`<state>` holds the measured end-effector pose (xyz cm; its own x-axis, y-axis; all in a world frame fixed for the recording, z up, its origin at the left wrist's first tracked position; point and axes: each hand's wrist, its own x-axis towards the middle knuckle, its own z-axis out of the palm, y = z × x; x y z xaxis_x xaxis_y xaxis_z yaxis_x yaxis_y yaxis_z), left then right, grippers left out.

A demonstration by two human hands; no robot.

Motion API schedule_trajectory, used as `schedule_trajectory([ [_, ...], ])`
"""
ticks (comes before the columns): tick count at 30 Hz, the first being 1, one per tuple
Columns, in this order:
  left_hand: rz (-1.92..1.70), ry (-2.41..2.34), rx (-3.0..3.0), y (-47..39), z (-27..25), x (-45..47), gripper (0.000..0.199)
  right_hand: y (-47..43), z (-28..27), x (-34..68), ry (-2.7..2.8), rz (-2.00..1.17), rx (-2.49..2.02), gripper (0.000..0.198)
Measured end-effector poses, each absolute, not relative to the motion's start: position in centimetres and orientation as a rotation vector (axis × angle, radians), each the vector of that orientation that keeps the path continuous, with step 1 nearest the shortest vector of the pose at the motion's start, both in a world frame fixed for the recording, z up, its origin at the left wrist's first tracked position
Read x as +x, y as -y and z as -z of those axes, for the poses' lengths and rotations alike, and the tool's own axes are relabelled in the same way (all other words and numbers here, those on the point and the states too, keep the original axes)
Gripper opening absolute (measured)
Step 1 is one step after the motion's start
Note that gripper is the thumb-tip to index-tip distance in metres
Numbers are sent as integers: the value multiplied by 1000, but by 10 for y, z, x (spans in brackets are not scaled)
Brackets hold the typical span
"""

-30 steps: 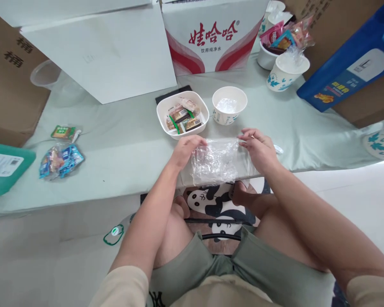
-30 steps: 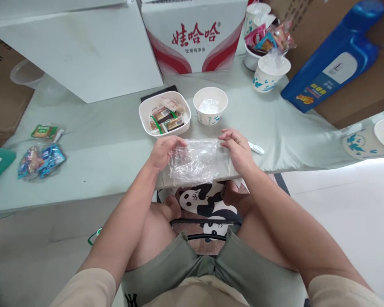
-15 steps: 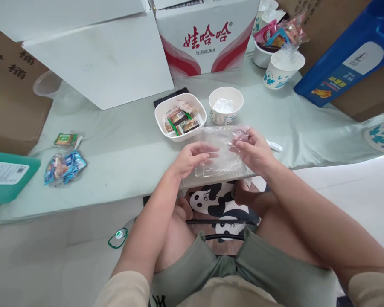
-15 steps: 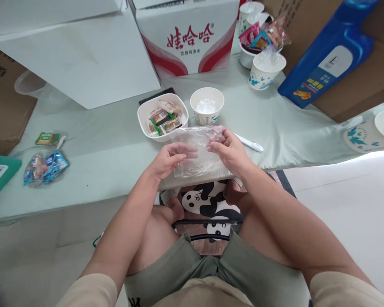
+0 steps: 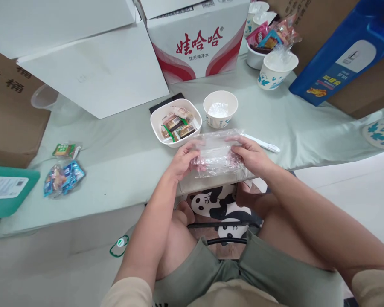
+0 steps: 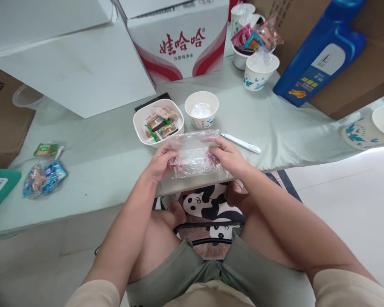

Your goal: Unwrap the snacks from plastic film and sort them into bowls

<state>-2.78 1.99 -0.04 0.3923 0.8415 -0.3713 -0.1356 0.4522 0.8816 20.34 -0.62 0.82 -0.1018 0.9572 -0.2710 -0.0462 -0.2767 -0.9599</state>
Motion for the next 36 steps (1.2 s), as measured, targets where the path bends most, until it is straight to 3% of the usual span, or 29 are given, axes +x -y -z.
schedule_trajectory([
  [4, -824, -905, 826, -24, 3, -28, 20, 8, -11, 209, 1071, -1505, -1232, 11],
  [8, -754, -841, 832, -25, 1, -28, 28, 12, -20, 220, 1276, -1504, -1227, 20],
  [11, -756, -928, 963, -21, -1, -27, 28, 16, -25, 227, 1628, -1262, -1381, 27],
  [14, -706, -930, 1124, -18, -1, -26, 34, 16, -27, 229, 1637, -971, -1494, 25],
  [16, -645, -871, 1187, -18, 0, -26, 33, 14, -28, 225, 1617, -1109, -1452, 29],
  [18, -640, -836, 1254, -18, 1, -26, 37, 13, -28, 217, 1729, -1448, -1392, 33],
  [20, -757, -923, 1390, -15, 0, -23, 43, 11, -27, 209, 1846, -1679, -1404, 24],
  [22, -990, -1169, 1613, -5, -4, -18, 41, 11, -25, 202, 1859, -1682, -1492, 20],
  [25, -1228, -1412, 1966, 17, -12, -6, 20, 14, -23, 196, 1814, -1563, -1499, 19],
  [28, -1053, -1158, 2020, 28, -13, 3, 24, 17, -26, 194, 1803, -1545, -1322, 19],
  [33, -886, -981, 1510, 13, 6, -1, 43, 17, -30, 194, 1791, -1564, -1133, 24],
  [36, -918, -1079, 1387, 1, 12, -3, 32, 14, -27, 196, 1782, -1497, -1223, 31],
])
